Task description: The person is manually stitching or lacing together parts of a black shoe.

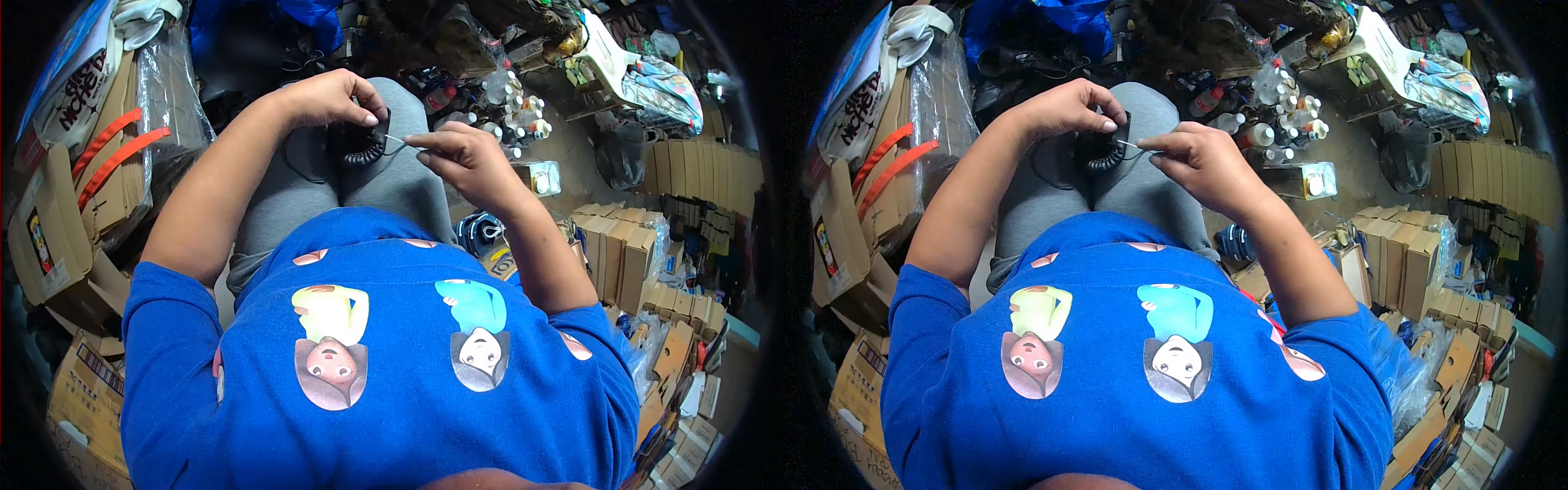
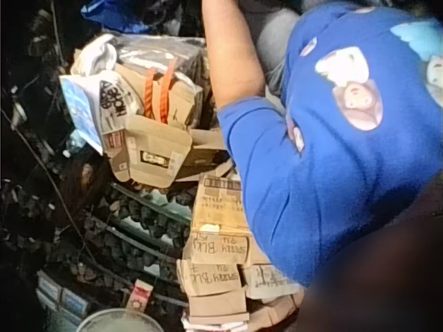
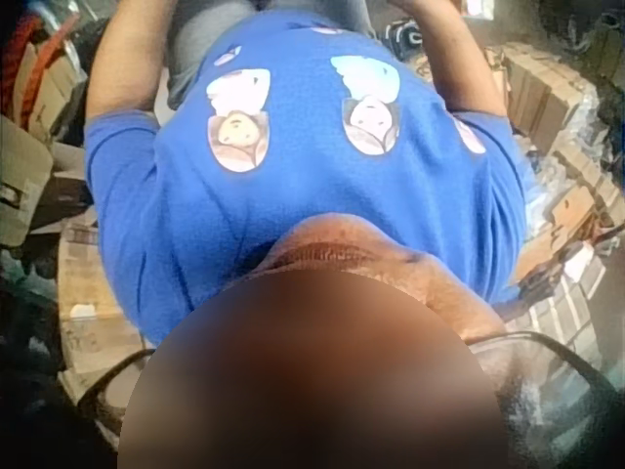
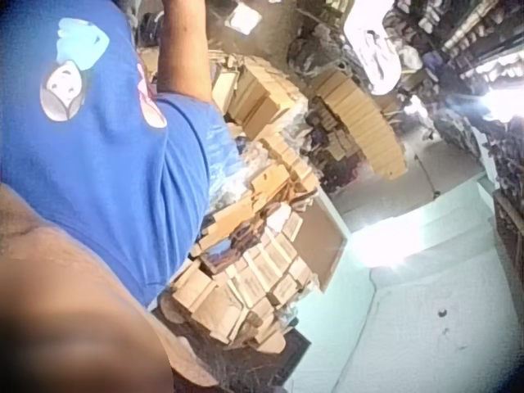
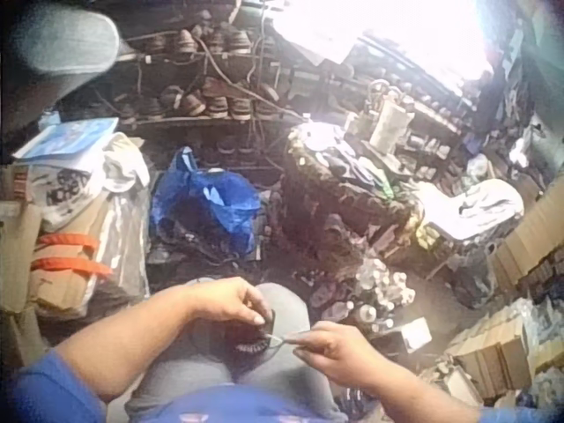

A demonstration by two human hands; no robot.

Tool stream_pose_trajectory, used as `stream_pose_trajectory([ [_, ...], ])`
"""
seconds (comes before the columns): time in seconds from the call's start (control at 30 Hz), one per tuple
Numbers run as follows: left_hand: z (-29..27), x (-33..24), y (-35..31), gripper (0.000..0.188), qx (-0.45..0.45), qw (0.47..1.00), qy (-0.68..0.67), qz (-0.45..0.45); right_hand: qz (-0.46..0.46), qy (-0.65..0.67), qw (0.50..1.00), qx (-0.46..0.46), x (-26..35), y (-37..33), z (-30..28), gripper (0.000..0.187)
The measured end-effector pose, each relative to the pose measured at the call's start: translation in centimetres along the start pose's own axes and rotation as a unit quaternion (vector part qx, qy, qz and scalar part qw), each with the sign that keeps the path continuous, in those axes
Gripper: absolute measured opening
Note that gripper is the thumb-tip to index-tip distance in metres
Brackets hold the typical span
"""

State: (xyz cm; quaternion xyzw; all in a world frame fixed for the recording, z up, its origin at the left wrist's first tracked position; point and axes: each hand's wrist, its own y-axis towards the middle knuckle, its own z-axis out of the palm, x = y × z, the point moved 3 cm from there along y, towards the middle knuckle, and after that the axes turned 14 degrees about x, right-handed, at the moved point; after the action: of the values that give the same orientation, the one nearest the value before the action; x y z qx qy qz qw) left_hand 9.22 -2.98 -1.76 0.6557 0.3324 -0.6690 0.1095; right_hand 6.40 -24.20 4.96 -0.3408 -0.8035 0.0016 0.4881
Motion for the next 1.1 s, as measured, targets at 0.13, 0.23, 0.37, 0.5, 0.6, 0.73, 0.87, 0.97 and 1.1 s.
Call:
stream_pose_trajectory([
  [0.13, 0.0, 0.2, -0.1, 0.025, -0.004, 1.000, 0.022, 0.005, -0.022, -0.135, 0.990, -0.031, -0.5, 1.7, 0.9, 0.022],
  [0.23, 0.0, 0.2, -0.2, 0.027, 0.000, 0.999, 0.047, 0.005, -0.011, -0.160, 0.987, -0.032, -0.4, 2.3, 1.0, 0.022],
  [0.37, 0.1, 0.2, -0.4, 0.028, 0.003, 0.999, 0.051, 0.002, -0.010, -0.175, 0.984, -0.035, 0.2, 2.5, 0.7, 0.020],
  [0.5, 0.2, 0.1, -0.4, 0.028, 0.010, 0.999, 0.043, -0.006, 0.000, -0.241, 0.969, -0.047, 0.8, 2.5, 0.8, 0.020],
  [0.6, 0.2, -0.2, -0.3, 0.028, 0.008, 0.998, 0.057, 0.005, 0.005, -0.248, 0.967, -0.048, 1.1, 2.6, 1.4, 0.021],
  [0.73, 0.4, -0.2, -0.2, 0.026, 0.004, 0.999, 0.039, -0.003, -0.006, -0.243, 0.969, -0.034, 1.2, 3.0, 1.4, 0.021],
  [0.87, 0.3, -0.1, -0.1, 0.027, 0.013, 0.999, 0.029, 0.010, 0.007, -0.289, 0.957, -0.016, 1.1, 2.8, 1.1, 0.020],
  [0.97, 0.2, 0.1, -0.1, 0.029, 0.034, 0.999, 0.020, 0.024, -0.038, -0.358, 0.932, -0.026, 1.3, 2.6, 1.8, 0.020],
  [1.1, 0.1, 0.3, -0.2, 0.032, 0.043, 0.999, 0.021, 0.015, -0.037, -0.324, 0.945, -0.035, 0.8, 2.9, 1.7, 0.021],
])
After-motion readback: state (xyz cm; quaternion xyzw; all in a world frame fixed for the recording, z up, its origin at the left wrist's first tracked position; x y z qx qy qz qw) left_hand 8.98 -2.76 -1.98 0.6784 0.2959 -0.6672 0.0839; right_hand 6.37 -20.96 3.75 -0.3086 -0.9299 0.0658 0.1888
